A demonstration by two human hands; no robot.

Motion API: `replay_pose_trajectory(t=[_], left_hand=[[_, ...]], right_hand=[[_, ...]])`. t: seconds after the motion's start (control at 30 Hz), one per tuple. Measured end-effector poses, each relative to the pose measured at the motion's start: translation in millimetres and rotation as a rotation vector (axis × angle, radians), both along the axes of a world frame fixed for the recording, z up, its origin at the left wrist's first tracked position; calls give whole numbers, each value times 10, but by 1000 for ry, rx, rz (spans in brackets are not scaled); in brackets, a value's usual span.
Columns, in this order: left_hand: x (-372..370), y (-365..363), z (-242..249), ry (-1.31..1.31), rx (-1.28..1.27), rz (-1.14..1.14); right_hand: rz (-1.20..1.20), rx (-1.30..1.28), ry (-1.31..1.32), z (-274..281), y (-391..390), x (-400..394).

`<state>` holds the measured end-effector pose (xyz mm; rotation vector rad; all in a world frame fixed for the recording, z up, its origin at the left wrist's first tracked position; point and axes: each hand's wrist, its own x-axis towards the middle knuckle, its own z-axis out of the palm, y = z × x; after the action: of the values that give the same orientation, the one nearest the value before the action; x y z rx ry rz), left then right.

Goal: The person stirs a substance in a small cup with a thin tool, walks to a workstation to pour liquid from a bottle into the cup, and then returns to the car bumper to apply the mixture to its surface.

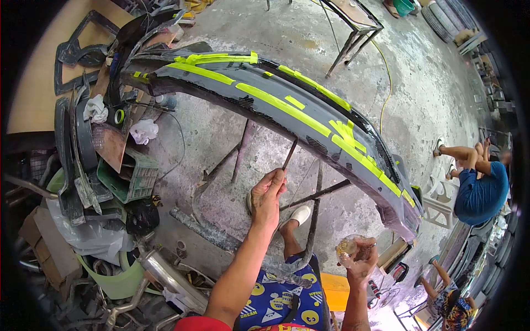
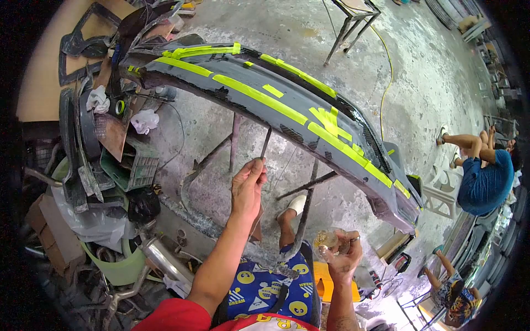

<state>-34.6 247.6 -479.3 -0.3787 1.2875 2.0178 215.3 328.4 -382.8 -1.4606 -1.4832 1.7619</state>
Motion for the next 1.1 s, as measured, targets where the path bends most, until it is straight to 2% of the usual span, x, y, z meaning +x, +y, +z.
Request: replay_pose_trajectory(t=[0.53,0.6,0.67,0.97,1.1], left_hand=[[-234,21,-23,116,1,33],[-234,16,-20,106,7,41],[-225,15,-19,79,20,43],[-51,15,-3,-66,91,-5],[-10,-31,34,-73,64,-34]], right_hand=[[-4,19,-6,-35,-46,-4],[-5,19,-13,-73,-43,35],[91,69,-9,-205,-35,167],[69,40,-2,-155,-46,129],[5,-40,34,39,-55,-46]])
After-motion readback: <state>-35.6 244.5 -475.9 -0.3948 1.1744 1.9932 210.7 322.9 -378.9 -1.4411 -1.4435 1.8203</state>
